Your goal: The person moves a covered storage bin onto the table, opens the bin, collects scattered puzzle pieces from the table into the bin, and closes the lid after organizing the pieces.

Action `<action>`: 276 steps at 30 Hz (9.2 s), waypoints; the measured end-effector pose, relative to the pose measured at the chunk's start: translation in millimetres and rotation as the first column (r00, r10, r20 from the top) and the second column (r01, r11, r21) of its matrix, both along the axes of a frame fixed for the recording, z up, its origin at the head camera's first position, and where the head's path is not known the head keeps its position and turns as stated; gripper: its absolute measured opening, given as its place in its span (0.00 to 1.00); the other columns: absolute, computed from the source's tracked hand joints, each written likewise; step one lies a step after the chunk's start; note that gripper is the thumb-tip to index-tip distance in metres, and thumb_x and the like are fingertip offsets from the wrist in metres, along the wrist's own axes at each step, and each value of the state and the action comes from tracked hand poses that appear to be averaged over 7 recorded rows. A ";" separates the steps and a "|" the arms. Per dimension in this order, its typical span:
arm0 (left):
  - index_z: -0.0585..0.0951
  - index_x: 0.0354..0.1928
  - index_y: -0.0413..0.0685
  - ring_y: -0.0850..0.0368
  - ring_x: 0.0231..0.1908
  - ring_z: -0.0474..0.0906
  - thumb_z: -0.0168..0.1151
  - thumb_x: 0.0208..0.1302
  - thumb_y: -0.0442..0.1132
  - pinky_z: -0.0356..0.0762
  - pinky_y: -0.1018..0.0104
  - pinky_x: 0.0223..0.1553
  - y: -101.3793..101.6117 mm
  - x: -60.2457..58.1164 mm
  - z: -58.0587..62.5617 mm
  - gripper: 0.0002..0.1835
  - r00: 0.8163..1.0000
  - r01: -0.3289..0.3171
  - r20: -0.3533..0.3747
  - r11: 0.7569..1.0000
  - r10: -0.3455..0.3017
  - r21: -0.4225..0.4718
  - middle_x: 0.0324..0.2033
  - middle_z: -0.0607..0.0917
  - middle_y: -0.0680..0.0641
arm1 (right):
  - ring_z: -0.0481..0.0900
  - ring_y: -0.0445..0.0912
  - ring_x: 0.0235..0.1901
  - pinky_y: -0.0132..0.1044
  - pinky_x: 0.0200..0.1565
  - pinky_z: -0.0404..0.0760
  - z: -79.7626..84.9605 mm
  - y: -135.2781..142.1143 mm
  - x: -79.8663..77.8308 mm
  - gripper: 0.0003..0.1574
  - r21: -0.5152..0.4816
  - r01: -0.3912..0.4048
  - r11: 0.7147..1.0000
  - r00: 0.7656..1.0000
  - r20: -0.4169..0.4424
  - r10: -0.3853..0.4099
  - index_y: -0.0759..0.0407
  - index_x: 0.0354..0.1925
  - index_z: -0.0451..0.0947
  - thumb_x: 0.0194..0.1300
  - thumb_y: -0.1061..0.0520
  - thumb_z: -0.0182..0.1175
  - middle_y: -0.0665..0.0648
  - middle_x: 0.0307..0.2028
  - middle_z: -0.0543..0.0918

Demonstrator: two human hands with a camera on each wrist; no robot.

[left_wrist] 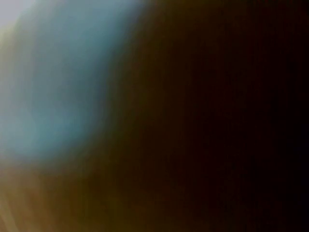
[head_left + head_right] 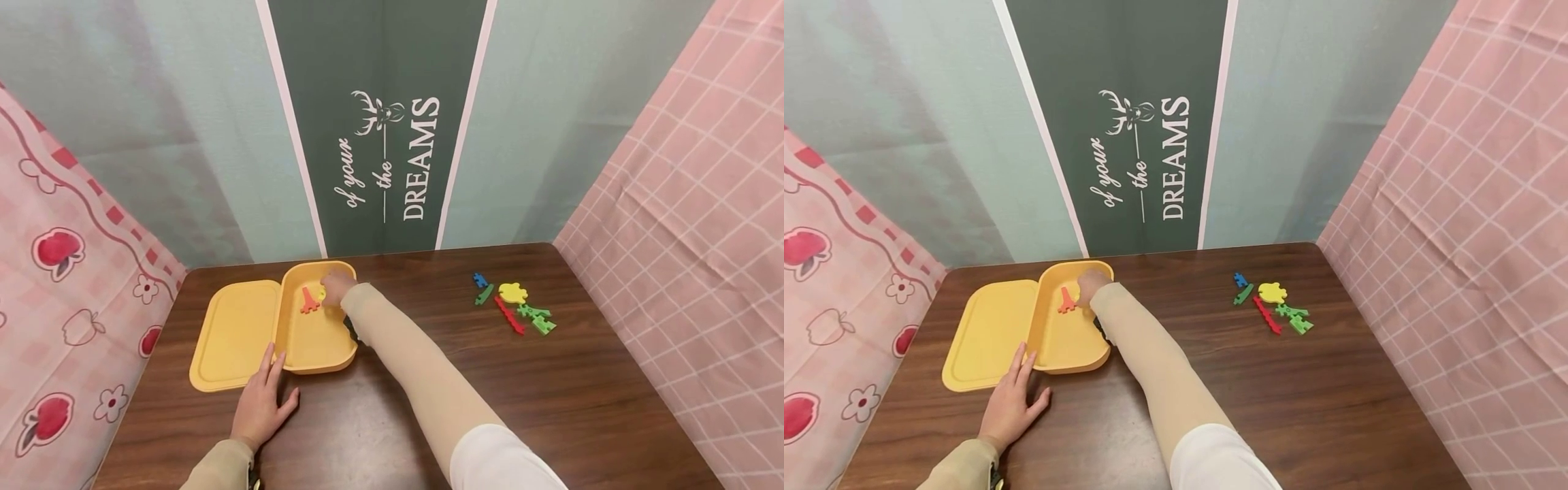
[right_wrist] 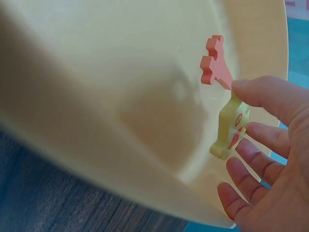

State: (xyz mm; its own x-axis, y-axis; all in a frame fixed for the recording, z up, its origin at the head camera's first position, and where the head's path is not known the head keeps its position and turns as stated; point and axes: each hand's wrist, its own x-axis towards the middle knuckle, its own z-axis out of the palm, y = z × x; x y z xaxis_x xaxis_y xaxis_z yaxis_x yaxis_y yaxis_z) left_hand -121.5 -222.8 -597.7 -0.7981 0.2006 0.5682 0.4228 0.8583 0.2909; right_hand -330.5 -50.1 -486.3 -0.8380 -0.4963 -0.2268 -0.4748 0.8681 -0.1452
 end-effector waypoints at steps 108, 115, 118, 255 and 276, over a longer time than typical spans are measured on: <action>0.62 0.67 0.44 0.32 0.39 0.74 0.67 0.44 0.44 0.69 0.39 0.41 -3.7 0.6 -1.8 0.44 1.000 -0.016 0.024 1.000 0.016 -0.001 0.70 0.53 0.41 | 0.63 0.55 0.62 0.47 0.60 0.64 -23.4 207.7 55.0 0.34 -0.397 0.319 0.860 0.940 0.018 -0.341 0.62 0.64 0.65 0.62 0.52 0.60 0.63 0.62 0.67; 0.63 0.66 0.43 0.31 0.40 0.74 0.67 0.44 0.44 0.69 0.39 0.42 -5.1 -0.2 -1.0 0.44 1.000 -0.008 0.017 1.000 0.008 0.005 0.70 0.54 0.41 | 0.64 0.56 0.61 0.49 0.60 0.64 -28.2 225.5 56.1 0.35 -0.387 0.358 0.850 0.925 0.024 -0.379 0.63 0.63 0.66 0.62 0.52 0.60 0.65 0.61 0.67; 0.63 0.66 0.43 0.31 0.40 0.74 0.67 0.44 0.44 0.69 0.39 0.42 -4.7 0.4 -1.0 0.44 1.000 -0.009 0.020 1.000 0.009 0.003 0.70 0.53 0.41 | 0.64 0.57 0.61 0.50 0.60 0.64 -31.2 234.3 56.5 0.35 -0.395 0.374 0.839 0.919 0.036 -0.393 0.63 0.63 0.66 0.62 0.52 0.60 0.65 0.61 0.67; 0.62 0.67 0.47 0.36 0.43 0.75 0.65 0.47 0.44 0.71 0.41 0.42 -9.9 -2.6 2.2 0.42 0.998 -0.028 0.047 1.000 0.028 -0.003 0.71 0.52 0.45 | 0.78 0.55 0.35 0.50 0.35 0.77 -53.9 297.5 73.8 0.21 -0.182 0.308 0.934 0.925 -0.175 -0.339 0.57 0.53 0.74 0.61 0.57 0.61 0.62 0.38 0.77; 0.62 0.67 0.47 0.37 0.42 0.76 0.65 0.47 0.44 0.71 0.42 0.41 -9.6 -2.1 2.7 0.43 0.999 -0.020 0.049 1.000 0.020 -0.004 0.70 0.53 0.43 | 0.77 0.58 0.39 0.53 0.41 0.75 -49.7 299.6 80.5 0.20 -0.167 0.316 0.934 0.931 -0.137 -0.339 0.59 0.54 0.73 0.64 0.57 0.58 0.64 0.43 0.77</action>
